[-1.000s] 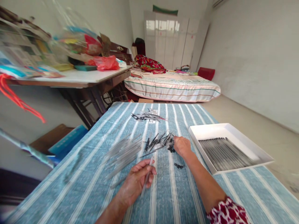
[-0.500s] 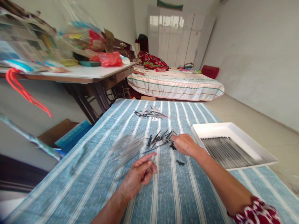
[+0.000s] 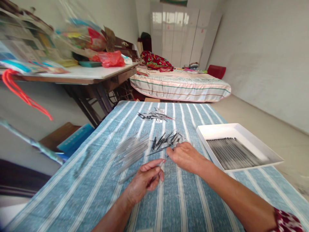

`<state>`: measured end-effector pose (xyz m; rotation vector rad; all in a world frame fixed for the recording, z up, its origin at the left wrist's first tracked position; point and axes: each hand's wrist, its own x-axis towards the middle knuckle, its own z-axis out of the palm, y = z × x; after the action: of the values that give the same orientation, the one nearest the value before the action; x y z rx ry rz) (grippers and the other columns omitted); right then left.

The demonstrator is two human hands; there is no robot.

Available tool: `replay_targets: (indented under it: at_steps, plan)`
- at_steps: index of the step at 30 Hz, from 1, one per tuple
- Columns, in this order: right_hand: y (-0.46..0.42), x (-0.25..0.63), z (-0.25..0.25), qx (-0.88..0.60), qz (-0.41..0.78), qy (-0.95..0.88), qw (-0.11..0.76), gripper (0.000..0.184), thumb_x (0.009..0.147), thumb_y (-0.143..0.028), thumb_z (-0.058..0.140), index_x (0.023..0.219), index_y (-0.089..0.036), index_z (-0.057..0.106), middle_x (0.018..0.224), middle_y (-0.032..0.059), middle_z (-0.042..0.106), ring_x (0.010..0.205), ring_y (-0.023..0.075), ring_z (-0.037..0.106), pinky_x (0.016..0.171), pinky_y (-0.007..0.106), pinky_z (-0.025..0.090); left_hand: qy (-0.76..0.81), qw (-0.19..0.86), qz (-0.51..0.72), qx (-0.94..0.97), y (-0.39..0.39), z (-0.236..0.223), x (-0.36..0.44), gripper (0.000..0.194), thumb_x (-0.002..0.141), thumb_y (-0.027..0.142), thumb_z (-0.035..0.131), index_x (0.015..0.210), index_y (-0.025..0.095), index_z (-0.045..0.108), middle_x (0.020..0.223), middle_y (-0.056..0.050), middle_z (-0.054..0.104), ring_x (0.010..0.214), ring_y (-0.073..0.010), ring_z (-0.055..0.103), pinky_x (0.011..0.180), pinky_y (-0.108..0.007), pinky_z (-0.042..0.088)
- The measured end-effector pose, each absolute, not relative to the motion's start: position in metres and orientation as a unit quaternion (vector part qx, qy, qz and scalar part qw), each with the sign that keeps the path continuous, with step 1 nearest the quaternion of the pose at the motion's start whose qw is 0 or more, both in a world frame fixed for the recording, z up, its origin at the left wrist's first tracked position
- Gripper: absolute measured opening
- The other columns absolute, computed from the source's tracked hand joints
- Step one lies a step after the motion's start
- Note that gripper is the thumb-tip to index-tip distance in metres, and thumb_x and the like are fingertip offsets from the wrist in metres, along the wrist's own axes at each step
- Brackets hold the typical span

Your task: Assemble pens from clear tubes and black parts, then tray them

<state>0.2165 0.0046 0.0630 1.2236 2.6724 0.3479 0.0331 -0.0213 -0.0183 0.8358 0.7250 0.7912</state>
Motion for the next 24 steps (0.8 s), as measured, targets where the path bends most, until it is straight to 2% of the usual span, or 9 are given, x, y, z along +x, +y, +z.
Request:
replay_targets:
  at_steps: [10, 19, 21, 24]
  plan:
    - [-0.005, 0.212, 0.062, 0.38, 0.147, 0.912, 0.053, 0.007, 0.083, -0.011, 0.047, 0.082, -0.016, 0.052, 0.064, 0.005, 0.062, 0.062, 0.0173, 0.057, 0.056, 0.026, 0.031, 0.315, 0.8, 0.335, 0.386, -0.023, -0.019, 0.034, 0.045, 0.075, 0.03, 0.06, 0.116, 0.012, 0.055, 0.059, -0.002, 0.064, 0.029, -0.0048, 0.042, 0.03, -0.017, 0.024]
    - [-0.018, 0.208, 0.049, 0.35, 0.14, 0.925, -0.042, 0.011, 0.084, -0.011, 0.045, 0.077, -0.017, 0.052, 0.059, 0.0018, 0.057, 0.058, 0.0152, 0.052, 0.055, 0.026, 0.031, 0.295, 0.819, 0.322, 0.374, -0.024, -0.017, 0.034, 0.04, 0.077, 0.029, 0.058, 0.112, 0.011, 0.055, 0.059, -0.004, 0.064, 0.029, -0.0068, 0.045, 0.029, -0.018, 0.029]
    - [-0.022, 0.207, 0.049, 0.33, 0.127, 0.933, -0.069, 0.012, 0.085, -0.012, 0.045, 0.079, -0.016, 0.053, 0.057, 0.0011, 0.056, 0.057, 0.0148, 0.051, 0.054, 0.026, 0.031, 0.279, 0.817, 0.329, 0.384, -0.024, -0.016, 0.034, 0.036, 0.077, 0.029, 0.058, 0.108, 0.01, 0.058, 0.06, -0.004, 0.064, 0.03, -0.0058, 0.044, 0.029, -0.017, 0.028]
    - [-0.027, 0.207, 0.051, 0.314, 0.09, 0.933, -0.148, 0.016, 0.086, -0.013, 0.043, 0.093, -0.016, 0.056, 0.058, 0.0005, 0.056, 0.056, 0.0134, 0.051, 0.055, 0.025, 0.033, 0.272, 0.801, 0.372, 0.381, -0.023, -0.016, 0.031, 0.035, 0.076, 0.029, 0.06, 0.107, 0.012, 0.06, 0.062, -0.004, 0.064, 0.032, -0.0052, 0.044, 0.032, -0.017, 0.029]
